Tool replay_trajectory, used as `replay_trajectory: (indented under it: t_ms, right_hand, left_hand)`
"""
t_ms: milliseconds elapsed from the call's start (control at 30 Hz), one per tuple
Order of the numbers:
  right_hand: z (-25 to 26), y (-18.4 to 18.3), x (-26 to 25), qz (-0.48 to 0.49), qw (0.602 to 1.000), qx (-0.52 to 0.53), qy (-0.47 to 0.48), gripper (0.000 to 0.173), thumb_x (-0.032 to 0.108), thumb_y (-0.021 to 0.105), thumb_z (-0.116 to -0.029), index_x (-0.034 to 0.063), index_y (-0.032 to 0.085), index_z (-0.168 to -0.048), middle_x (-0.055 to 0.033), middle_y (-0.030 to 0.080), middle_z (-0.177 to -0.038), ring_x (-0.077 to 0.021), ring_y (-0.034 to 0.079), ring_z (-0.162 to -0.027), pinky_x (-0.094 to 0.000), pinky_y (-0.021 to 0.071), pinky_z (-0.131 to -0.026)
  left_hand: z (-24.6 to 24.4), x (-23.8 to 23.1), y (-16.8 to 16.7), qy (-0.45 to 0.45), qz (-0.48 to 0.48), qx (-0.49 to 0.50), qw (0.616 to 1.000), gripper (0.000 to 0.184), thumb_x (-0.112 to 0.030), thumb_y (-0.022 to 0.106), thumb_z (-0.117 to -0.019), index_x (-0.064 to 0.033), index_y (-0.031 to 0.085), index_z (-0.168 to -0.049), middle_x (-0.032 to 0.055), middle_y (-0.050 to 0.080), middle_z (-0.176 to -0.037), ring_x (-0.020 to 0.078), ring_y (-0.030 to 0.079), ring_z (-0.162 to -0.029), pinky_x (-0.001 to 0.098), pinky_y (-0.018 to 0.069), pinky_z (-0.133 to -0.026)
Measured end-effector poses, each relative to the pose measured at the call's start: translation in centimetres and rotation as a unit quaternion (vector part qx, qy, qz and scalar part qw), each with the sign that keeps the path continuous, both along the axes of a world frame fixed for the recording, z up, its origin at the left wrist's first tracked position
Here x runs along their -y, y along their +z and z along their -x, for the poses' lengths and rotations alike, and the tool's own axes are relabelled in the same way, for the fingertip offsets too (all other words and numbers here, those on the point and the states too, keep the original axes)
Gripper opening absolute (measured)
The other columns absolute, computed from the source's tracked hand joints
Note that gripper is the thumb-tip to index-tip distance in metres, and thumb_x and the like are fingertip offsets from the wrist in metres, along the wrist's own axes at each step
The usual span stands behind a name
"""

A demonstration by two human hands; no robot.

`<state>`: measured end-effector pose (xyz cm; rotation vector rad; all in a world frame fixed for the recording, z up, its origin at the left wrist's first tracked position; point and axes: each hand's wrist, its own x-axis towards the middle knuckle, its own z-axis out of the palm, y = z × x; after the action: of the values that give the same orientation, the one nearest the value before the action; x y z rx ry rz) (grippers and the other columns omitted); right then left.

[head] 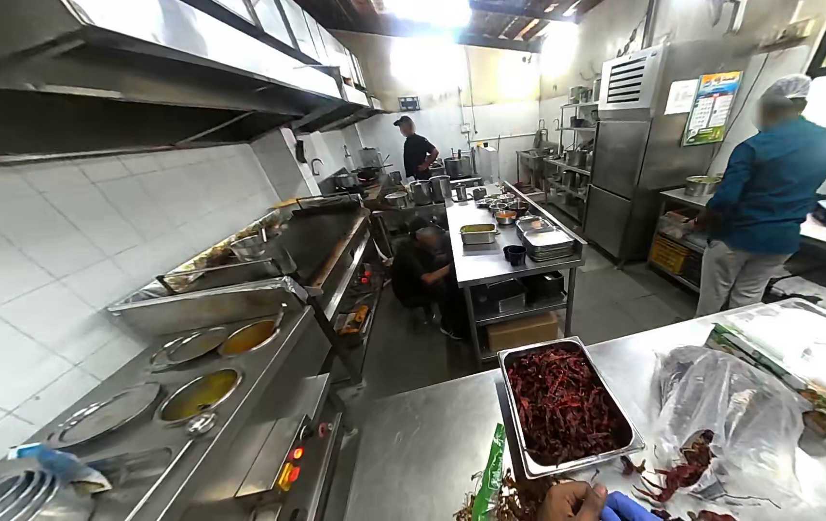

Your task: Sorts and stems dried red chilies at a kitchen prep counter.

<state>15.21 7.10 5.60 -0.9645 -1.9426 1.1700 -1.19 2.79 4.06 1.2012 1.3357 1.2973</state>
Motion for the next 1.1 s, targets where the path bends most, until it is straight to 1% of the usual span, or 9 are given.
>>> replay_trajectory:
  t_ms: [133, 233, 433, 533, 600, 800, 967, 1033, 1100]
  right_hand:
    - [-1.3, -2.6, -1.8, -0.184, 0.969, 0.162, 0.041, 0.035, 0.039, 0.053, -0.1046, 0.016, 0.071, -0.123, -0.0103, 0.07, -0.119, -0.0294, 0.066, -0.109, -0.0538, 0.0527, -0.091]
    - [-1.9, -1.5, -1.8, -0.21, 0.949, 0.223, 0.077, 0.036, 0.045, 0.053, -0.1041, 0.0182, 0.072, -0.119, -0.0081, 0.069, -0.125, -0.0319, 0.065, -0.113, -0.0564, 0.0513, -0.091]
    - [-1.3, -1.1, -0.9, -0.138, 0.981, 0.1, 0.093, 0.031, 0.034, 0.053, -0.1066, 0.0099, 0.072, -0.101, -0.009, 0.07, -0.096, -0.024, 0.067, -0.096, -0.0479, 0.0518, -0.089]
    - [-0.8, 1.6, 0.5, -0.111, 0.992, 0.027, 0.058, 0.025, 0.019, 0.058, -0.1028, 0.0003, 0.075, -0.098, -0.0158, 0.072, -0.095, -0.0259, 0.068, -0.093, -0.0453, 0.0519, -0.091]
    - [-0.2, 0.6, 0.6, -0.156, 0.987, 0.011, 0.024, 0.025, 0.02, 0.059, -0.1027, 0.0035, 0.076, -0.095, -0.0127, 0.074, -0.095, -0.0239, 0.069, -0.093, -0.046, 0.0511, -0.089]
    - [1.9, 2.5, 2.2, -0.366, 0.915, 0.109, -0.132, 0.028, 0.022, 0.059, -0.0972, 0.0096, 0.071, -0.075, -0.0056, 0.071, -0.075, -0.0229, 0.068, -0.071, -0.0462, 0.0502, -0.077]
    - [1.4, 9.5, 4.7, -0.358, 0.897, 0.21, -0.154, 0.037, 0.021, 0.054, -0.0967, 0.0019, 0.066, -0.068, -0.0141, 0.066, -0.064, -0.033, 0.066, -0.064, -0.0496, 0.0496, -0.07]
    - [0.8, 8.1, 3.7, -0.284, 0.918, 0.214, -0.176, 0.034, 0.021, 0.056, -0.095, -0.0004, 0.07, -0.073, -0.0158, 0.069, -0.07, -0.0335, 0.069, -0.071, -0.0525, 0.0511, -0.077]
    - [-0.2, 2.6, 0.8, -0.231, 0.942, 0.104, -0.219, 0.027, 0.018, 0.06, -0.0953, 0.003, 0.071, -0.076, -0.0102, 0.068, -0.072, -0.0237, 0.066, -0.071, -0.0449, 0.0513, -0.073]
  left_hand:
    - [0.5, 0.1, -0.5, -0.025, 0.015, -0.061, 0.998, 0.045, -0.039, 0.056, -0.1056, -0.0052, 0.068, -0.08, 0.0027, 0.058, -0.065, 0.0135, 0.055, -0.059, 0.0338, 0.0487, -0.059]
    - [0.9, 0.3, -0.6, -0.029, 0.014, -0.12, 0.992, 0.045, -0.041, 0.057, -0.1047, -0.0051, 0.068, -0.081, 0.0034, 0.06, -0.066, 0.0141, 0.058, -0.06, 0.0356, 0.0506, -0.061]
    - [1.0, 0.5, 0.2, -0.027, -0.066, -0.111, 0.991, 0.044, -0.035, 0.058, -0.1052, -0.0044, 0.065, -0.075, 0.0029, 0.056, -0.061, 0.0124, 0.054, -0.055, 0.0321, 0.0469, -0.055]
    - [1.0, 0.5, 0.3, -0.027, -0.087, -0.035, 0.995, 0.039, -0.029, 0.062, -0.1037, -0.0032, 0.066, -0.075, 0.0002, 0.056, -0.062, 0.0073, 0.052, -0.056, 0.026, 0.0452, -0.056]
    - [0.5, 0.5, 0.3, 0.006, -0.097, 0.001, 0.995, 0.037, -0.026, 0.062, -0.1032, -0.0033, 0.065, -0.074, -0.0006, 0.056, -0.061, 0.0061, 0.051, -0.055, 0.0243, 0.045, -0.055]
    - [-1.5, 0.4, 0.8, 0.13, -0.105, -0.009, 0.986, 0.039, -0.021, 0.062, -0.1023, -0.0058, 0.06, -0.067, -0.0011, 0.05, -0.058, 0.0076, 0.047, -0.052, 0.0259, 0.0421, -0.052]
    - [-2.2, 0.6, 0.4, 0.163, -0.083, -0.009, 0.983, 0.039, -0.019, 0.061, -0.102, -0.0053, 0.059, -0.066, -0.0006, 0.049, -0.057, 0.0086, 0.048, -0.053, 0.0282, 0.0435, -0.054]
    - [-2.5, 1.0, 0.3, 0.18, -0.089, -0.001, 0.98, 0.04, -0.017, 0.061, -0.1021, -0.0058, 0.057, -0.065, -0.0018, 0.045, -0.055, 0.0072, 0.044, -0.05, 0.0263, 0.0401, -0.051]
    - [-2.2, 0.9, 0.3, 0.188, -0.084, 0.008, 0.978, 0.041, -0.019, 0.061, -0.1026, -0.007, 0.058, -0.064, -0.0026, 0.044, -0.054, 0.0071, 0.042, -0.048, 0.0259, 0.0377, -0.048]
